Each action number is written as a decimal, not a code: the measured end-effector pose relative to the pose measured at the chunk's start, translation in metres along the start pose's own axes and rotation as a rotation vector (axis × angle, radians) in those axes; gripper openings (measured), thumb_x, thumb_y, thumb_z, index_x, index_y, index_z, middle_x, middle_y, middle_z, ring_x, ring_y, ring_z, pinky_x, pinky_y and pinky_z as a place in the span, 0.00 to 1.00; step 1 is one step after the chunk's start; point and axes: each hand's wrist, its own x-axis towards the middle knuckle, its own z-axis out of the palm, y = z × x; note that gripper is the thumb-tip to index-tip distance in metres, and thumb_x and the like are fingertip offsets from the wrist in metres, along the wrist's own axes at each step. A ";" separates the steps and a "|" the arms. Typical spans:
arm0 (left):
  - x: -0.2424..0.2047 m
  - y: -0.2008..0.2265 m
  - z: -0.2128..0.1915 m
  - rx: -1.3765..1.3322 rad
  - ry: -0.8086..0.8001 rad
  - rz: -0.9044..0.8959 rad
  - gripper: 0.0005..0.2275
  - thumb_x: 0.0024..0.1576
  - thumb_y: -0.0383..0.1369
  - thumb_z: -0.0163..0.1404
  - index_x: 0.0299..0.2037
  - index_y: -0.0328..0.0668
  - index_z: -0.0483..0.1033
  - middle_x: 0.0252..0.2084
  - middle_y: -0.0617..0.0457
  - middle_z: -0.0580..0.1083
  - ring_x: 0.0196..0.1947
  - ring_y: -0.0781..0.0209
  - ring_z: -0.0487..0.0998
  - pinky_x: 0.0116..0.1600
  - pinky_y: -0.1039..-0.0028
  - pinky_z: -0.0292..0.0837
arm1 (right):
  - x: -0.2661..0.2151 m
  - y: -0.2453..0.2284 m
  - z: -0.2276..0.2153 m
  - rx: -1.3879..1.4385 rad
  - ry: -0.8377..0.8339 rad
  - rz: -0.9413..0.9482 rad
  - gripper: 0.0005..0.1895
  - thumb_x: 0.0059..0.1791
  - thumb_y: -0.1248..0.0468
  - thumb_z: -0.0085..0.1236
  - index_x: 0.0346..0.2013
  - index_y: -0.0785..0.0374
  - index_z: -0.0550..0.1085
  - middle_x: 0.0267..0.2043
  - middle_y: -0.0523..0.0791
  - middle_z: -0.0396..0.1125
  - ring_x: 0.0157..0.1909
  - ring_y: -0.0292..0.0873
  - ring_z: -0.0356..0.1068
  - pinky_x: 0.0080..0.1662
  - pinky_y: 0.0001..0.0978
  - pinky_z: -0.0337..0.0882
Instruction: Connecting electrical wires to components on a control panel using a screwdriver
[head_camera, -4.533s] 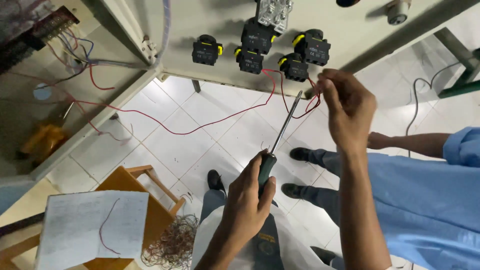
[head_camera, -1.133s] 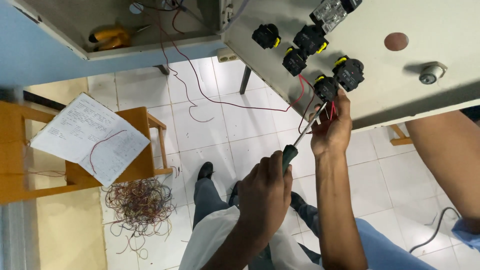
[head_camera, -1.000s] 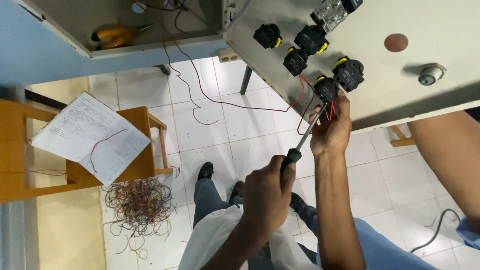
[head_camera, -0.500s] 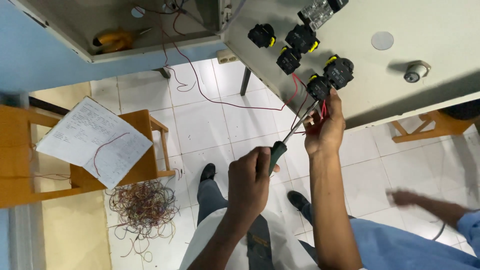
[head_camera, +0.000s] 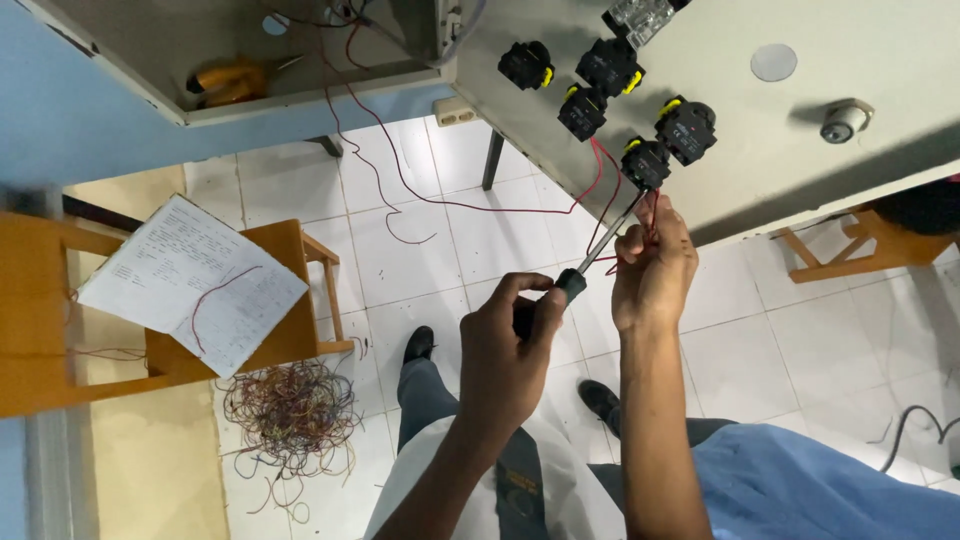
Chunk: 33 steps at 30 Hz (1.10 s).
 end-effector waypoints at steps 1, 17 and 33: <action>0.001 0.003 0.000 -0.035 -0.012 0.019 0.12 0.56 0.39 0.55 0.42 0.38 0.78 0.26 0.42 0.79 0.24 0.54 0.81 0.28 0.71 0.77 | 0.002 0.001 0.000 0.012 -0.016 -0.034 0.07 0.56 0.59 0.54 0.41 0.59 0.76 0.35 0.42 0.72 0.21 0.30 0.57 0.28 0.17 0.55; 0.001 0.002 0.033 -0.297 -0.134 -0.248 0.14 0.65 0.37 0.45 0.40 0.34 0.80 0.29 0.43 0.81 0.21 0.65 0.78 0.22 0.81 0.70 | 0.032 -0.014 -0.009 0.026 -0.074 0.004 0.08 0.56 0.65 0.50 0.34 0.61 0.74 0.25 0.42 0.63 0.20 0.29 0.47 0.27 0.19 0.52; 0.005 0.029 0.032 -0.670 -0.159 -0.717 0.16 0.51 0.32 0.59 0.45 0.39 0.68 0.31 0.41 0.74 0.14 0.61 0.67 0.16 0.75 0.55 | 0.021 -0.020 -0.010 0.078 -0.044 0.135 0.08 0.55 0.65 0.52 0.31 0.61 0.72 0.25 0.42 0.62 0.19 0.30 0.46 0.24 0.19 0.48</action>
